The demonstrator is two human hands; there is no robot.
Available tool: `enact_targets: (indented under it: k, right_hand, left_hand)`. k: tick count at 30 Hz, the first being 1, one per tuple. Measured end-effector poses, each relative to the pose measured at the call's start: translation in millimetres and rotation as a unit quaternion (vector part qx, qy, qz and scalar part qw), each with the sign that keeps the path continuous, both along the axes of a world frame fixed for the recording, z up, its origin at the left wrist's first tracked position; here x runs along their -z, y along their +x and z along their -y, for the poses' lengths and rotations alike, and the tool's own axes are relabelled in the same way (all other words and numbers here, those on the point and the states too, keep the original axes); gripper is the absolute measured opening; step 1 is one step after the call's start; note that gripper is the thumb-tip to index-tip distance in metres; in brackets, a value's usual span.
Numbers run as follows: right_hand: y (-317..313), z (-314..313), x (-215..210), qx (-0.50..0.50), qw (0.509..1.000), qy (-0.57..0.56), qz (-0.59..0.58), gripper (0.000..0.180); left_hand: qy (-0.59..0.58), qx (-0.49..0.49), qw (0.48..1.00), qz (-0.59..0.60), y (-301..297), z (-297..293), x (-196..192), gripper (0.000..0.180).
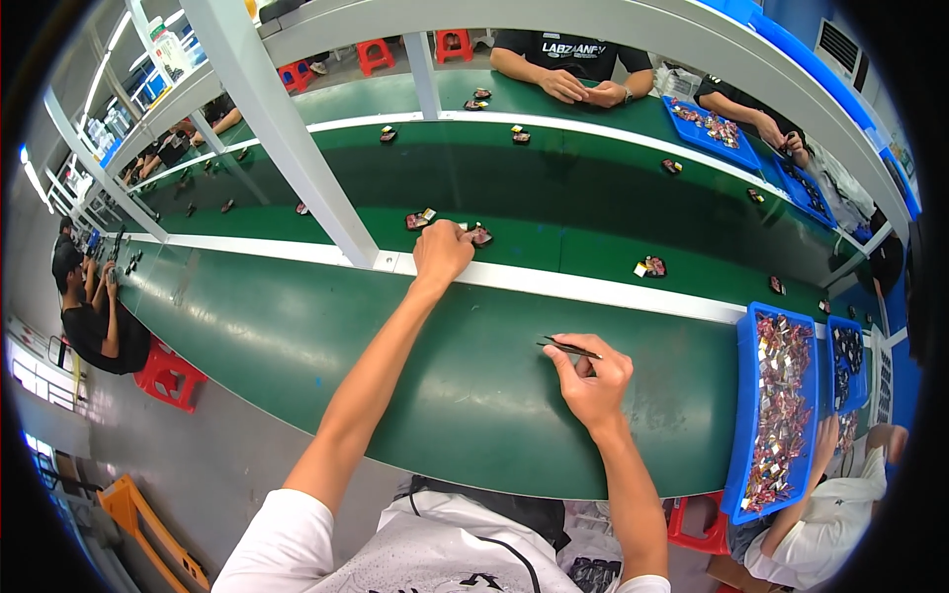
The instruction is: The recorder uses tweezers to assemble small electronic or mechanical components on a factory production line.
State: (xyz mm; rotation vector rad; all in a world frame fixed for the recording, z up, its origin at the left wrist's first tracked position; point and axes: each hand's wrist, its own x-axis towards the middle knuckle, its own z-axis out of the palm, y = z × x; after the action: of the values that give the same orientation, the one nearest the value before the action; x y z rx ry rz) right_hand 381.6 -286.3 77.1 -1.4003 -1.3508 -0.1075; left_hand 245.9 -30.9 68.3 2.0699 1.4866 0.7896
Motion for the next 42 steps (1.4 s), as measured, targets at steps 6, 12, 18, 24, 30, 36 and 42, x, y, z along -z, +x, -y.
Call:
enact_targets:
  k: [6,12,18,24,30,36,42]
  right_hand:
    - [-3.0,3.3,-3.3,-0.011,1.000,-0.004,0.007,0.017]
    - [-2.7,4.2,-3.1,-0.015,1.000,0.005,0.001,0.016]
    - [-5.7,5.5,-3.7,-0.025,0.999,-0.024,-0.042,0.016]
    - [12.3,14.7,1.4,-0.049,0.972,-0.053,-0.224,0.013]
    - [25.3,16.4,8.6,-0.089,0.944,-0.077,-0.309,0.014]
    - [28.0,14.9,25.5,-0.068,0.966,-0.059,-0.241,0.009]
    - [33.5,15.2,34.7,-0.045,0.979,-0.054,-0.191,0.009]
  left_hand:
    - [-0.043,-0.016,0.998,0.051,-2.9,-35.0,8.3,0.022]
    - [-0.118,-0.039,0.981,0.148,-1.1,-41.7,13.8,0.024]
    - [-0.086,-0.010,0.976,0.200,-22.4,-33.1,15.1,0.019]
    - [-0.187,0.134,0.935,0.270,-20.2,73.9,-23.1,0.013]
    - [-0.232,0.165,0.921,0.268,-11.9,135.5,-23.5,0.011]
    - [-0.204,0.188,0.925,0.260,2.3,148.4,4.2,0.010]
    - [-0.149,0.215,0.934,0.245,8.9,154.6,11.1,0.011]
